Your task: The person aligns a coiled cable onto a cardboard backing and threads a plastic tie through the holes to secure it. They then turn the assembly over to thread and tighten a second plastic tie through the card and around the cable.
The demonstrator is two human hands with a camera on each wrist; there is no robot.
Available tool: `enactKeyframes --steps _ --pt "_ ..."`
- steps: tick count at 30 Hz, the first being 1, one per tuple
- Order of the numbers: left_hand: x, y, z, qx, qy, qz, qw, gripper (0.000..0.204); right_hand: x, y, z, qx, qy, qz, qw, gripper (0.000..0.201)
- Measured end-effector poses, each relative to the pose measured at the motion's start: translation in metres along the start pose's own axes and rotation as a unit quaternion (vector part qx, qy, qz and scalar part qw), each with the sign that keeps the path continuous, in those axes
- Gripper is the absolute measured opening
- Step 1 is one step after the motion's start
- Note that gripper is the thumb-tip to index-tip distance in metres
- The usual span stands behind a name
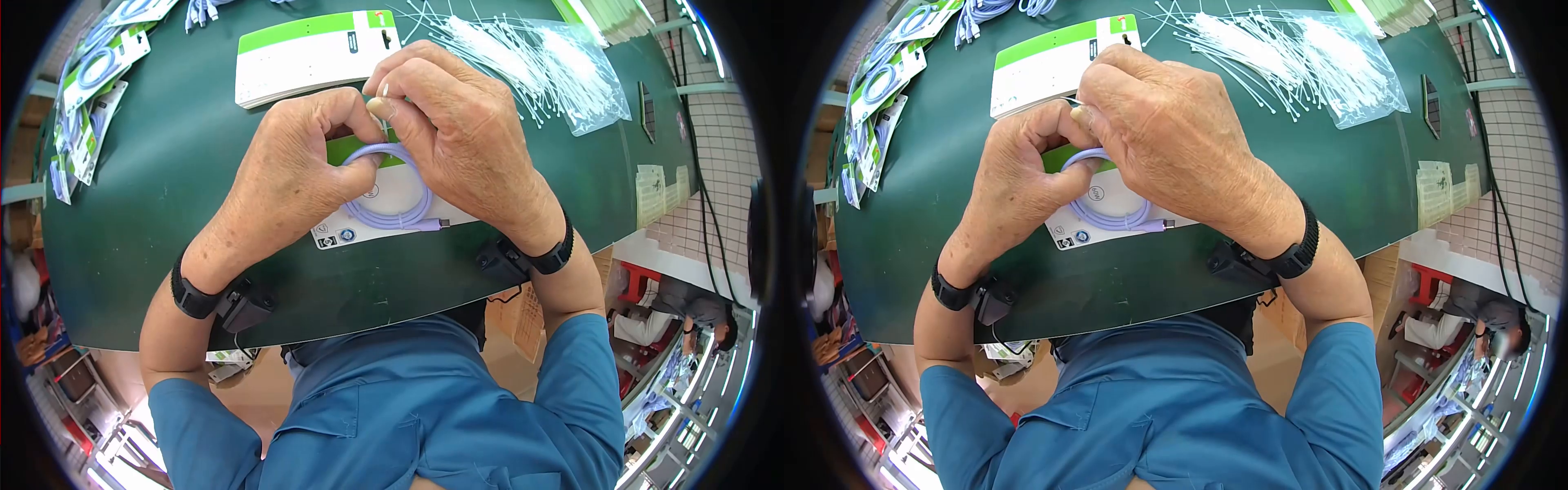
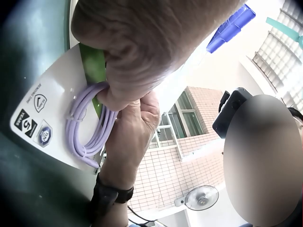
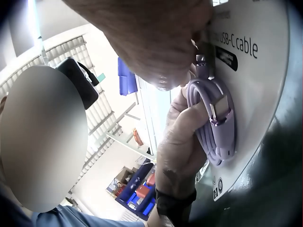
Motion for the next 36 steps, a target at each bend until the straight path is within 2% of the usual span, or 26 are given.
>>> enactKeyframes --steps 13,17,27,30,34,35,36 --pt "0.004 -0.001 -0.001 0.026 -0.013 0.001 1.0 0.016 0.0 -0.004 0.0 -0.03 -0.008 -0.022 0.999 0.009" --pt "0.003 -0.001 -0.001 0.036 0.008 0.009 0.999 0.015 0.0 -0.004 0.001 -0.027 -0.012 -0.027 0.999 0.01" --pt "0.006 -0.002 -0.001 0.03 -0.009 0.002 1.0 0.014 -0.001 -0.007 0.001 -0.04 -0.028 -0.029 0.998 0.011" --pt "0.007 -0.001 -0.001 0.026 -0.013 0.01 1.0 0.014 -0.001 -0.002 0.0 0.035 -0.109 0.064 0.991 0.011" --pt "0.008 0.001 0.0 0.033 0.003 -0.027 0.999 0.012 -0.001 0.003 -0.001 0.034 -0.142 0.155 0.977 0.014" --pt "0.01 0.0 0.0 0.029 0.009 -0.051 0.998 0.012 -0.003 0.005 0.0 0.035 -0.14 0.155 0.977 0.014" --pt "0.011 0.0 0.001 0.024 0.014 -0.075 0.997 0.011 -0.004 0.006 0.001 0.026 -0.089 0.125 0.988 0.014"
Point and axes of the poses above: each hand's wrist, its own z-axis towards the middle knuckle, its own y-axis out of the back of the hand, x = y × z, the point moved 1 cm from there along z, towards the middle knuckle, and after that the axes turned 8 degrees about -z, right-handed, at the moved point
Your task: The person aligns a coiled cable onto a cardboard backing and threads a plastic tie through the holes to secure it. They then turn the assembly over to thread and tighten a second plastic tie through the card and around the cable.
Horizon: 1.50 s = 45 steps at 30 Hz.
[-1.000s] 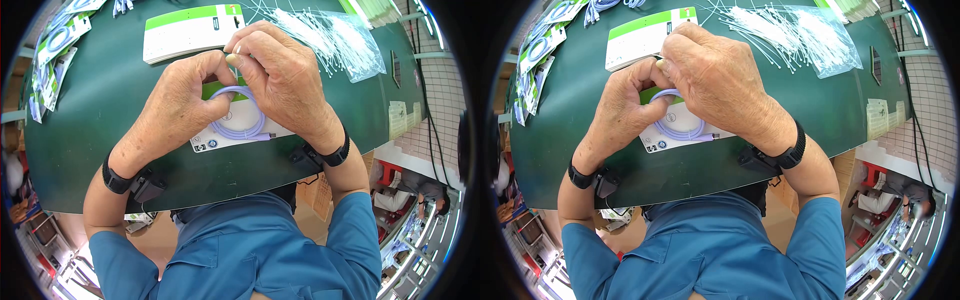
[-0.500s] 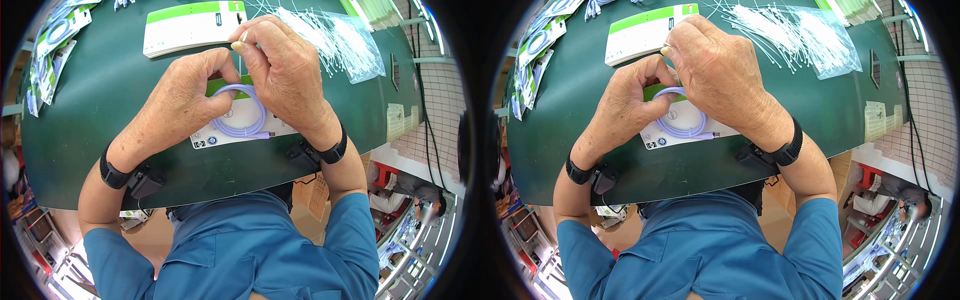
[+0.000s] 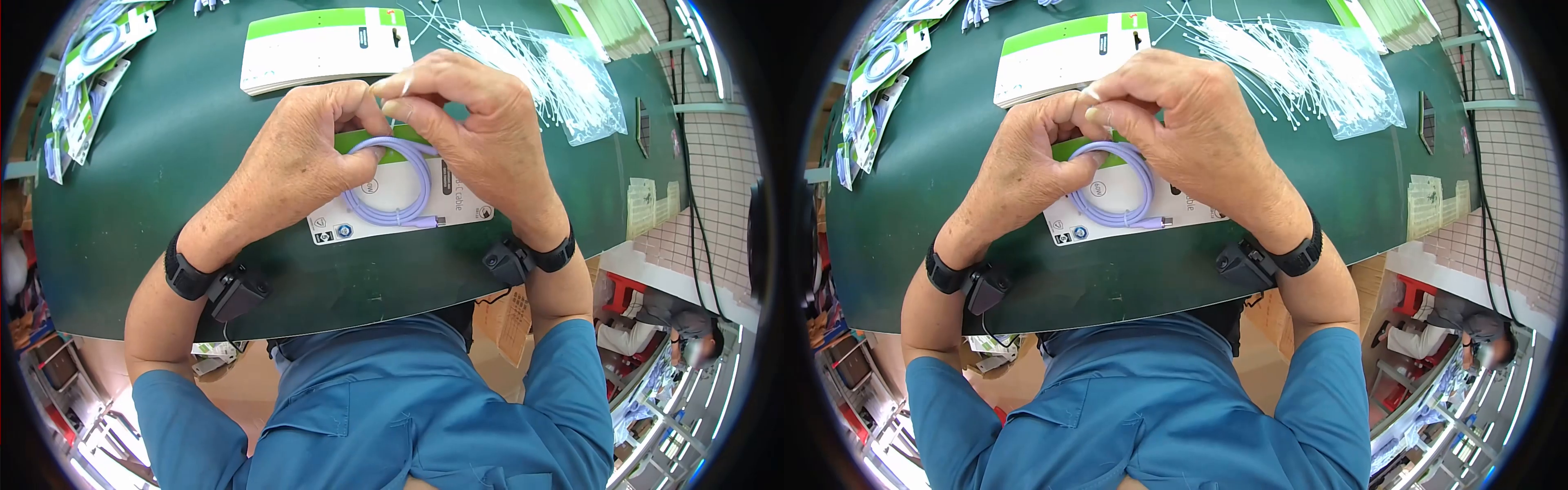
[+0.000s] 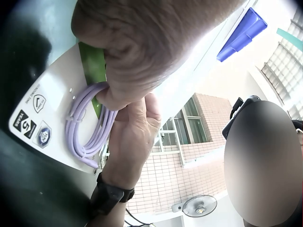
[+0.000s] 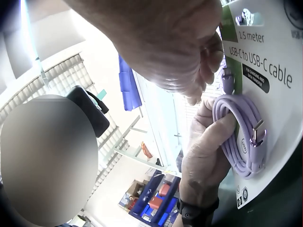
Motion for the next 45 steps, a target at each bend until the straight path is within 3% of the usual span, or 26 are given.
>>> enactKeyframes --steps 2,3,7,10,13,19,22,27,30,34,45 --pt "0.0 0.0 0.001 -0.007 0.004 -0.026 1.0 0.011 -0.001 0.004 0.003 -0.011 0.103 -0.063 0.993 0.014" --pt "-0.001 0.002 0.001 -0.005 0.015 -0.024 1.0 0.011 -0.001 0.005 0.003 -0.009 0.104 -0.064 0.992 0.014" --pt "-0.004 0.004 0.001 -0.003 0.039 -0.027 0.999 0.013 0.007 0.014 -0.004 0.054 0.064 -0.02 0.996 0.015" --pt "-0.005 0.004 0.002 -0.003 0.041 -0.037 0.998 0.015 0.013 0.024 -0.005 0.175 0.003 0.044 0.984 0.023" --pt "-0.005 0.007 0.002 0.019 0.026 0.005 0.999 0.019 0.012 0.028 -0.005 0.179 -0.001 0.088 0.98 0.023" --pt "-0.002 0.006 0.002 -0.011 -0.026 0.031 0.999 0.024 0.016 0.031 -0.007 0.189 -0.027 0.107 0.976 0.025" --pt "-0.009 0.009 0.002 -0.021 -0.044 0.045 0.998 0.025 0.015 0.025 -0.01 0.133 0.021 0.067 0.989 0.027" --pt "-0.02 0.013 0.001 -0.005 -0.002 0.066 0.998 0.021 0.022 0.02 -0.01 0.07 0.029 0.029 0.997 0.028" --pt "-0.023 0.016 0.0 -0.013 -0.01 0.059 0.998 0.021 0.024 0.015 -0.011 -0.015 0.082 -0.049 0.995 0.028" --pt "-0.027 0.019 0.0 -0.016 -0.012 0.049 0.999 0.021 0.021 0.012 -0.012 -0.057 0.17 -0.078 0.981 0.032" --pt "-0.031 0.018 -0.002 -0.038 -0.043 0.116 0.992 0.018 0.026 0.009 -0.015 -0.042 0.197 -0.099 0.975 0.036"
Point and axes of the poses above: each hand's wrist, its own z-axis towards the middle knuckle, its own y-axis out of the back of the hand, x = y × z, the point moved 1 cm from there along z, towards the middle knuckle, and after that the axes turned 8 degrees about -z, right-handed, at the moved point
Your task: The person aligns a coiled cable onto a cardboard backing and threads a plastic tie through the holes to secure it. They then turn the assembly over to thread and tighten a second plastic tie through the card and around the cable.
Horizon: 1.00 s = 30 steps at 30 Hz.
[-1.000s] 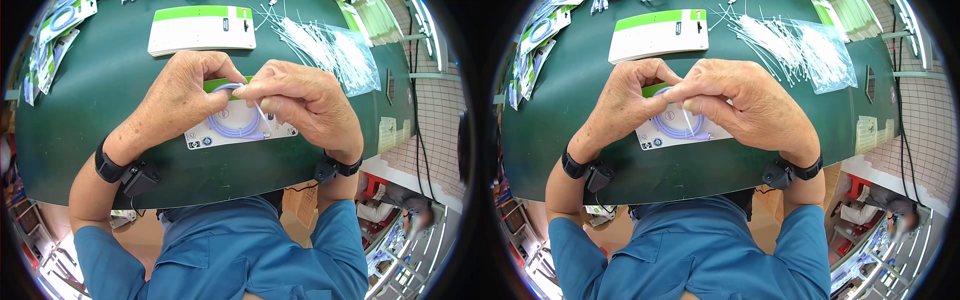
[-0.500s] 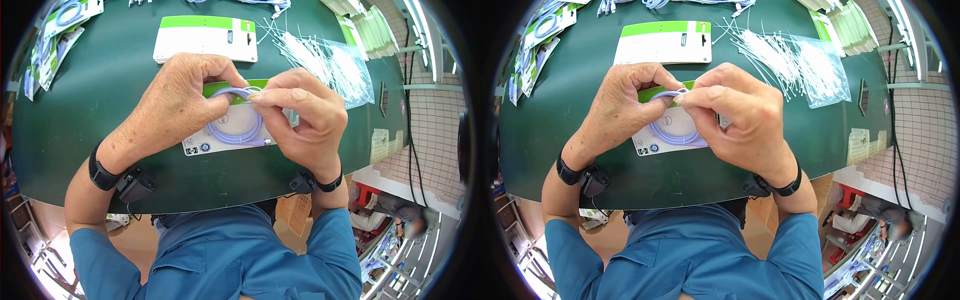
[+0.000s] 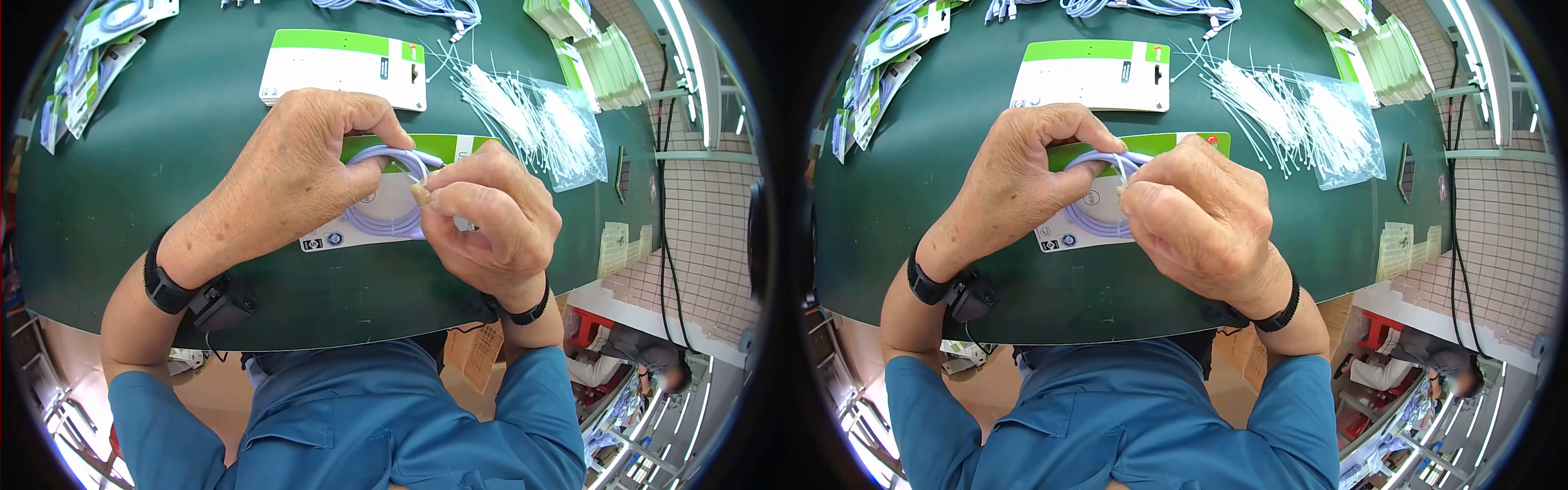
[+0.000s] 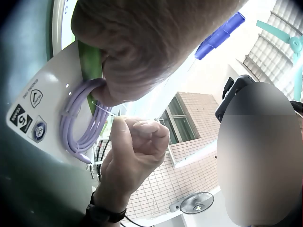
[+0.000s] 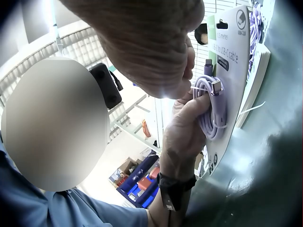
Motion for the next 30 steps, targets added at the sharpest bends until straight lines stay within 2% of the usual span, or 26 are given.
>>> enactKeyframes --steps 14,21,25,28,30 --pt "0.001 -0.002 -0.001 -0.002 0.013 -0.015 1.0 0.018 -0.001 -0.009 -0.002 0.01 0.017 -0.019 1.0 0.033" --pt "0.003 -0.004 0.0 0.004 0.024 -0.022 0.999 0.017 0.0 -0.014 -0.002 0.063 0.06 -0.08 0.993 0.03" --pt "0.001 -0.003 0.0 0.019 0.037 -0.056 0.998 0.017 0.01 -0.013 0.0 0.101 0.055 -0.112 0.987 0.03" --pt "0.002 -0.001 0.001 0.032 0.056 -0.064 0.996 0.017 0.007 -0.012 0.002 0.083 0.057 -0.116 0.988 0.026" --pt "0.008 -0.001 0.003 0.023 0.042 -0.07 0.996 0.018 0.003 -0.009 0.004 0.071 0.06 -0.121 0.988 0.024"
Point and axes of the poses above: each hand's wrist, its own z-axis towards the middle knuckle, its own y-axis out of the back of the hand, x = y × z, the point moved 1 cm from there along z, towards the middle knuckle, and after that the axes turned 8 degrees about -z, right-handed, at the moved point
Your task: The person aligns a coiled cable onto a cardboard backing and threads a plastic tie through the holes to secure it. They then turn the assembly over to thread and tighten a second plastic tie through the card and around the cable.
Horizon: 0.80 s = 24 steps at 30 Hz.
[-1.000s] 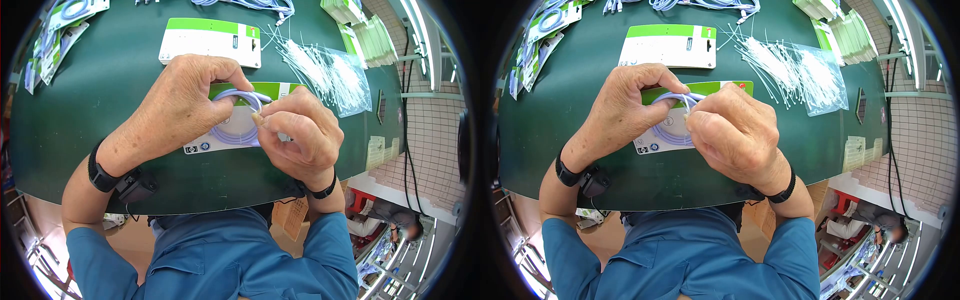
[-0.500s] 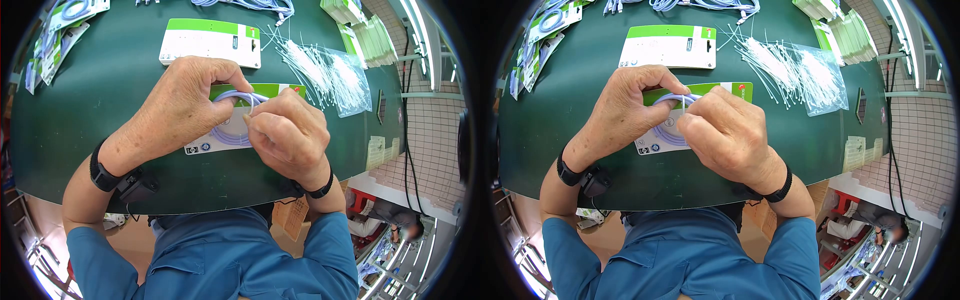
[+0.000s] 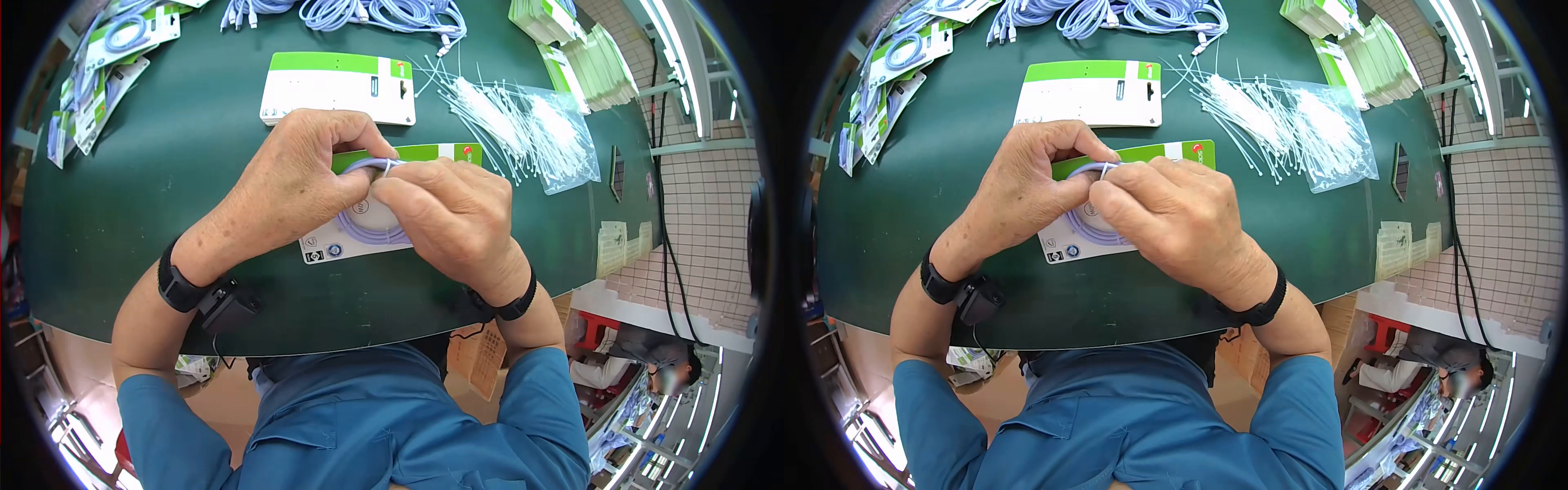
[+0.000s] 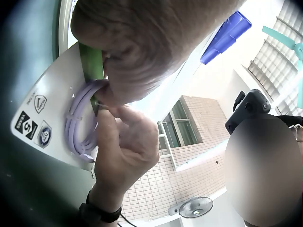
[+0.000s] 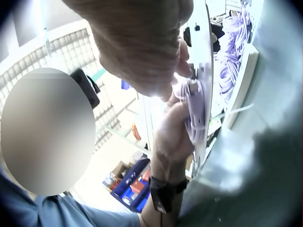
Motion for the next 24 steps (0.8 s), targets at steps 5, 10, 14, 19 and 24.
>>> enactKeyframes --steps 5,10,14,19,24 --pt "0.0 0.005 0.003 -0.013 -0.036 -0.046 0.998 0.02 -0.042 0.018 -0.012 -0.183 -0.215 0.112 0.953 0.012" --pt "-0.014 0.006 0.002 0.002 -0.01 -0.105 0.994 0.02 -0.072 0.007 -0.026 -0.135 -0.454 0.337 0.814 0.019" --pt "-0.02 0.004 0.0 -0.012 -0.036 -0.105 0.994 0.02 -0.042 -0.02 -0.039 0.029 -0.272 0.464 0.842 0.046" --pt "-0.025 0.006 -0.001 -0.009 -0.037 -0.079 0.996 0.019 -0.035 -0.038 -0.058 0.053 -0.289 0.748 0.596 0.065" --pt "-0.018 0.003 0.0 -0.004 -0.029 -0.085 0.996 0.021 -0.038 -0.043 -0.053 0.06 -0.236 0.686 0.685 0.062"
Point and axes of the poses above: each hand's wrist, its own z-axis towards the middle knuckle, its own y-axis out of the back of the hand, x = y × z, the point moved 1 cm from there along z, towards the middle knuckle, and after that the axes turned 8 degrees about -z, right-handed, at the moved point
